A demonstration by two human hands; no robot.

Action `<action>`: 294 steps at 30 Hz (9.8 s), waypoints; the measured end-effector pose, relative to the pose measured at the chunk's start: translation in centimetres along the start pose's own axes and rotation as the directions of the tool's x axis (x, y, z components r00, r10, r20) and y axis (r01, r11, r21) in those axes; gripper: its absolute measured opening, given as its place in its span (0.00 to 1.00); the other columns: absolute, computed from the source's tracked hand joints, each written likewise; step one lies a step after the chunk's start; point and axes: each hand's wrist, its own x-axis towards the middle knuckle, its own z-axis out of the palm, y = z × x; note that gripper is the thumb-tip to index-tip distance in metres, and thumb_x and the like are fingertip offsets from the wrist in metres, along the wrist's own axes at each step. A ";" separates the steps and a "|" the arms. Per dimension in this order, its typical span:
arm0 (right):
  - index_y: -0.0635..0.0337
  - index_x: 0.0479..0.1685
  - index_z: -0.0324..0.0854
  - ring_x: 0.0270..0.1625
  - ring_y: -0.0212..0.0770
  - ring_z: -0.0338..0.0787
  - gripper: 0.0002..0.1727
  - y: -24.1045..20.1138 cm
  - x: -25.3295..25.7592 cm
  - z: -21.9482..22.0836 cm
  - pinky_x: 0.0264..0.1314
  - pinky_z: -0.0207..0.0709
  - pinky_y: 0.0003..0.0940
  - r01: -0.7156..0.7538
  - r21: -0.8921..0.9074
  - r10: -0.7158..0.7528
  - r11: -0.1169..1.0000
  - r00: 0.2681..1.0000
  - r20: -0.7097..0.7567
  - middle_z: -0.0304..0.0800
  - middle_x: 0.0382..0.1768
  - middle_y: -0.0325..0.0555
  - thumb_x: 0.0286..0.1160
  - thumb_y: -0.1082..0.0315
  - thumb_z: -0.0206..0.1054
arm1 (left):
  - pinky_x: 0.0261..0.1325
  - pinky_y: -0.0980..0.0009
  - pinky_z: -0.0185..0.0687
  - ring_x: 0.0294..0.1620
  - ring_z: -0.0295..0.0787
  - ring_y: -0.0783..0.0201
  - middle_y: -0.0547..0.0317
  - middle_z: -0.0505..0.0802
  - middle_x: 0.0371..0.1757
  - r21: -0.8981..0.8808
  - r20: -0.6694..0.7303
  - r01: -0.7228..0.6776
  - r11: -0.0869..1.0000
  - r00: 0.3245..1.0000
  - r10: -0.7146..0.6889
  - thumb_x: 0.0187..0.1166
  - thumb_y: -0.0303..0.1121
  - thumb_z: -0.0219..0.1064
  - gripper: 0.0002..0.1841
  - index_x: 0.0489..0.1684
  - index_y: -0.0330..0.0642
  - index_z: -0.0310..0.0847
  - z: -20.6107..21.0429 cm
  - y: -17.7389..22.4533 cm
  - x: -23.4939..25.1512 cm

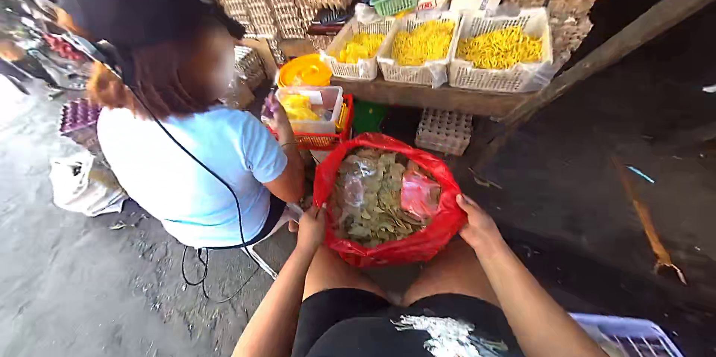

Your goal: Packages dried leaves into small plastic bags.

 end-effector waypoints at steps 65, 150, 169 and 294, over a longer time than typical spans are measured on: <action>0.54 0.73 0.83 0.68 0.70 0.85 0.24 -1.2 -0.6 5.4 0.66 0.76 0.71 0.512 -0.832 0.071 -0.213 0.857 0.510 0.88 0.63 0.65 0.77 0.70 0.70 | 0.66 0.42 0.81 0.69 0.87 0.47 0.46 0.87 0.74 0.273 0.055 -0.465 0.842 0.882 0.468 0.75 0.17 0.55 0.23 0.65 0.38 0.88 -3.8 5.8 0.5; 0.66 0.74 0.81 0.72 0.58 0.85 0.23 2.5 -2.8 13.2 0.77 0.74 0.56 0.523 -0.851 0.171 0.048 0.835 0.523 0.85 0.70 0.61 0.83 0.69 0.61 | 0.67 0.51 0.85 0.70 0.88 0.43 0.39 0.80 0.81 0.176 0.192 -0.687 0.705 0.726 0.660 0.79 0.20 0.58 0.23 0.74 0.30 0.78 8.9 3.8 1.6; 0.67 0.69 0.83 0.71 0.49 0.86 0.19 3.0 -1.5 11.7 0.79 0.73 0.49 0.331 -0.863 0.203 0.381 0.881 0.427 0.89 0.65 0.60 0.85 0.71 0.60 | 0.60 0.49 0.88 0.63 0.92 0.43 0.41 0.85 0.76 0.262 0.192 -0.811 0.524 0.576 0.795 0.78 0.18 0.59 0.24 0.75 0.32 0.79 10.3 2.4 1.6; 0.75 0.67 0.74 0.68 0.46 0.90 0.19 -2.0 -4.6 11.5 0.77 0.81 0.42 0.415 -0.153 -0.323 0.897 0.851 0.415 0.91 0.62 0.54 0.85 0.69 0.56 | 0.62 0.56 0.90 0.53 0.94 0.57 0.50 0.95 0.52 -0.917 0.386 0.343 0.205 0.894 0.230 0.76 0.19 0.64 0.18 0.65 0.33 0.77 7.4 6.0 -4.0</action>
